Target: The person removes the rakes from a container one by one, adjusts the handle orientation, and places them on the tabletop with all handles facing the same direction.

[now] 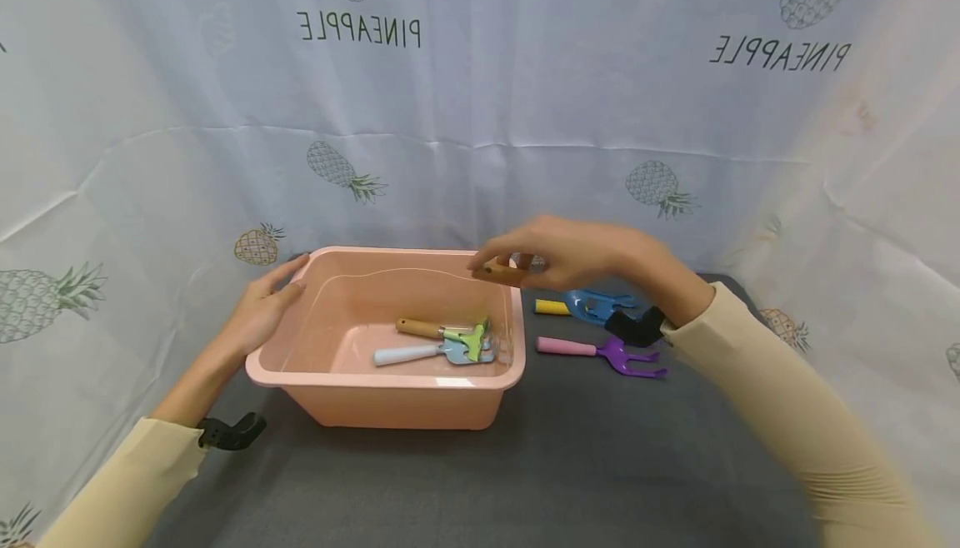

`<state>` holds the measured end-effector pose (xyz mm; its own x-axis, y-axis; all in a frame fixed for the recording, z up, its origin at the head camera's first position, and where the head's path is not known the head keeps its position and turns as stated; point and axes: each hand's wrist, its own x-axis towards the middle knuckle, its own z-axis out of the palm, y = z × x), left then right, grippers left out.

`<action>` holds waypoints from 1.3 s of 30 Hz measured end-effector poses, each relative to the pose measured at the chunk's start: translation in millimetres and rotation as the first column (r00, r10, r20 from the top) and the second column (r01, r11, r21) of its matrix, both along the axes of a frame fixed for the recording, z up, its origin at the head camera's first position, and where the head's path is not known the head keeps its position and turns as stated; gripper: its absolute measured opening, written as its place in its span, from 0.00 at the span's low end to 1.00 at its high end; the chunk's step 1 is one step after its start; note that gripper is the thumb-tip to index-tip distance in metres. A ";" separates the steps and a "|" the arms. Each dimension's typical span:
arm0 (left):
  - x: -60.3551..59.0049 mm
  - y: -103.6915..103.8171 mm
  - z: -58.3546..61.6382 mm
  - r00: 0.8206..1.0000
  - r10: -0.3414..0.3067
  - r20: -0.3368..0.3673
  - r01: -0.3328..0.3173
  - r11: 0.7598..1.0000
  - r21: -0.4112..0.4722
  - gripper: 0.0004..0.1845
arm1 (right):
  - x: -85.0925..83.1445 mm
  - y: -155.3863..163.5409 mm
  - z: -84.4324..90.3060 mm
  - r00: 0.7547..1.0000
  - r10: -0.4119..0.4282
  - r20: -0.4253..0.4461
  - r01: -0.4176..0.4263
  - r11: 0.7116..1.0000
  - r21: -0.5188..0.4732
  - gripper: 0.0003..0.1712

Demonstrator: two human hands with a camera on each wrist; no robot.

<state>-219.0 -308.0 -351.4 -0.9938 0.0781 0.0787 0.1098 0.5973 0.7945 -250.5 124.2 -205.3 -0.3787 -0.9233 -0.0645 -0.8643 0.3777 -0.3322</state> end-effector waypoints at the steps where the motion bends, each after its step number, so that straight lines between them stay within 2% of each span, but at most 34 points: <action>1: 0.0 -0.1 0.1 1.000 0.000 -0.002 0.000 1.000 0.003 0.31 | 0.8 5.0 -2.2 1.000 -0.014 0.001 0.014 1.000 0.006 0.26; 13: 1.0 0.6 -0.2 1.000 -0.001 0.003 0.001 1.000 0.025 0.31 | 2.4 61.3 -36.5 0.987 -0.157 0.045 0.156 0.987 0.036 0.33; 18: 0.6 0.6 0.5 1.000 0.003 0.000 -0.003 1.000 0.031 0.31 | 2.2 79.7 -57.1 0.975 -0.203 0.091 0.200 0.979 0.034 0.38; 25: 0.2 0.2 -0.1 1.000 -0.002 0.010 0.001 0.999 0.051 0.32 | 1.0 98.3 -87.4 0.954 -0.256 0.152 0.254 0.967 0.038 0.38; 34: 0.4 0.8 0.6 1.000 0.002 0.014 -0.003 0.999 0.053 0.32 | 2.8 113.6 -130.0 0.930 -0.265 0.257 0.262 0.964 0.045 0.36; 39: 1.6 0.9 1.5 1.000 0.004 0.022 -0.005 0.999 0.050 0.33 | 5.2 114.4 -152.5 0.932 -0.268 0.244 0.262 0.963 0.058 0.39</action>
<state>-217.5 -307.2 -349.9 -0.9957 0.0705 0.0604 0.0895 0.5569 0.8257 -245.3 238.5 -357.8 -0.5785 -0.7887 -0.2081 -0.6238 0.5922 -0.5102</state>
